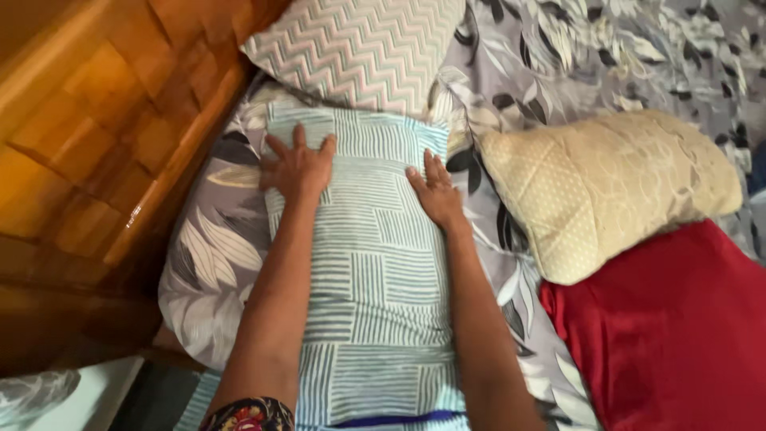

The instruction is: The person fluffs and arranges multiple cushions on a bed. They repeatedly pat and adjust a blue and white striped cushion, then handle a beige cushion and a red cushion, placing them in a neat arrangement.

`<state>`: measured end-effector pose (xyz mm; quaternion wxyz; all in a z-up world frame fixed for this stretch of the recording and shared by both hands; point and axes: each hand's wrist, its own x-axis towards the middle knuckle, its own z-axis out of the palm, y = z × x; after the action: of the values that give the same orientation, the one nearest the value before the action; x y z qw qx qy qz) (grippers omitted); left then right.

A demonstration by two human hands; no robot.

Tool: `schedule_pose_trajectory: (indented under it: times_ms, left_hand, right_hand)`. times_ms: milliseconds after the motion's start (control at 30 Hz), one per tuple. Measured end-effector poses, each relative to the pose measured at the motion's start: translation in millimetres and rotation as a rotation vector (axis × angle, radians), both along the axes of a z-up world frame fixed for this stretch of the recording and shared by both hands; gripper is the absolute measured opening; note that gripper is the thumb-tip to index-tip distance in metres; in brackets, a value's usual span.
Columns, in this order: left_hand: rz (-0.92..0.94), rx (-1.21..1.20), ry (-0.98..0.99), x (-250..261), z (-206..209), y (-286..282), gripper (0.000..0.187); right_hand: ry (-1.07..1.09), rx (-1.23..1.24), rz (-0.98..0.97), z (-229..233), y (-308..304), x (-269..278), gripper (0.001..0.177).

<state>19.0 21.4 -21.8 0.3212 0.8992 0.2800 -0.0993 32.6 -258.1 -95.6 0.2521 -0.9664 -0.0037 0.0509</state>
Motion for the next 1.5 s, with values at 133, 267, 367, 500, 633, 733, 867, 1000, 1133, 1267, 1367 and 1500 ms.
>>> schedule_pose_trajectory:
  times_ms: [133, 267, 367, 500, 633, 733, 867, 1000, 1133, 1267, 1367, 1500]
  left_hand:
    - [0.049, 0.105, -0.103, 8.6, -19.4, -1.0, 0.073]
    - [0.136, 0.177, -0.303, 14.8, -43.1, 9.7, 0.043]
    - [0.138, 0.145, -0.418, 27.1, -70.9, 21.0, 0.031]
    - [0.063, 0.075, -0.841, 30.8, -106.7, 61.2, 0.015]
    - [0.127, -0.048, -0.813, 12.0, -118.6, 80.1, 0.012]
    - [0.101, 0.033, -0.772, 4.1, -102.9, 71.3, 0.014]
    - [0.055, 0.224, -0.502, -4.1, -51.0, 68.6, 0.035]
    - [-0.045, 0.267, -0.767, -30.0, -6.0, 44.4, 0.068]
    - [-0.168, 0.107, -0.651, -97.5, -18.5, -13.1, 0.068]
    - [-0.130, 0.172, -0.465, -113.3, -33.7, -32.6, 0.063]
    - [-0.100, 0.188, -0.461, -123.5, -47.0, -26.2, 0.064]
    - [-0.068, 0.167, -0.383, -123.8, -45.6, -19.4, 0.067]
  right_hand:
    - [0.041, -0.102, -0.038, -6.0, -3.2, 1.7, 0.085]
    - [-0.068, -0.223, -0.099, 13.8, 23.9, -6.0, 0.083]
    - [-0.208, -0.226, 0.065, 35.7, 62.0, -33.7, 0.078]
    - [-0.189, -0.326, 0.373, 53.6, 149.7, -122.2, 0.085]
    - [-0.291, -0.252, 0.364, 82.7, 165.7, -123.6, 0.078]
    - [-0.321, -0.236, 0.289, 86.6, 167.2, -117.8, 0.077]
    - [-0.362, -0.310, 0.237, 81.4, 169.3, -116.6, 0.078]
    - [-0.370, -0.352, 0.213, 69.9, 171.1, -113.2, 0.077]
    - [-0.467, -0.330, 0.264, 42.6, 154.5, -109.9, 0.072]
    - [-0.521, -0.162, 0.208, 29.8, 138.3, -87.0, 0.049]
    - [-0.466, -0.113, 0.229, 24.0, 139.9, -95.9, 0.048]
    - [-0.530, -0.292, 0.271, 45.2, 143.4, -135.9, 0.055]
